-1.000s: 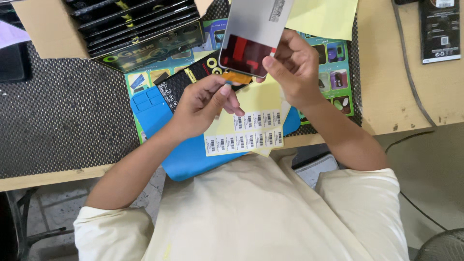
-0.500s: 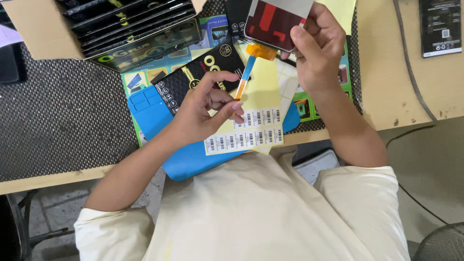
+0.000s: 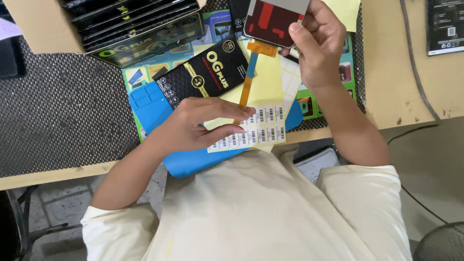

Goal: The person repeatedly picks up small black product boxes from a larger cardboard box, peels a barcode sticker from a sheet, and applies it to the back of each box. They then use a pen to write on the sticker before placing the labeled box on a pile on the table.

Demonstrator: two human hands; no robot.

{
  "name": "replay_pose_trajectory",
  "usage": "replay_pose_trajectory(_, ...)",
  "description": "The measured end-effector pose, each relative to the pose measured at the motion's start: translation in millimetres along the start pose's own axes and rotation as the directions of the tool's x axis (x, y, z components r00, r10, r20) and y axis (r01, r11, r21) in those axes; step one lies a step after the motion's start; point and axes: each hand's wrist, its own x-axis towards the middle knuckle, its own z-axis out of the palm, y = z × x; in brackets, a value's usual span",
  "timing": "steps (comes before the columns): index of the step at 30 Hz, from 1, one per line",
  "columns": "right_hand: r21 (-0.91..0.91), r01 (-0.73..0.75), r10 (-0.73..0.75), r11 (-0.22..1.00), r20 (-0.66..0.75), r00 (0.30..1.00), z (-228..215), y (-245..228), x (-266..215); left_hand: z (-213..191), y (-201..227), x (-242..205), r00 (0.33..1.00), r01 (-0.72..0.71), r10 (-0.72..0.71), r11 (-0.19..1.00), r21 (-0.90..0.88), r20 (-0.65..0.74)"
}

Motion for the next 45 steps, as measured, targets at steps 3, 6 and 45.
replay_pose_trajectory(3, -0.147, -0.042, 0.045, 0.988, 0.012, 0.999, 7, -6, -5, -3, -3, 1, 0.997, -0.071, 0.072, 0.997, 0.021, -0.006)
replay_pose_trajectory(6, -0.205, -0.009, 0.021, 0.979, 0.057, 0.998, 12, -1, -7, -3, -4, 0, 0.996, -0.090, 0.090, 0.996, 0.009, -0.024)
replay_pose_trajectory(45, 0.303, -0.296, 0.198, 0.906, 0.314, 0.928, 27, 1, -35, 0, -29, -1, 0.829, -0.373, 0.550, 0.410, 0.832, 0.101)
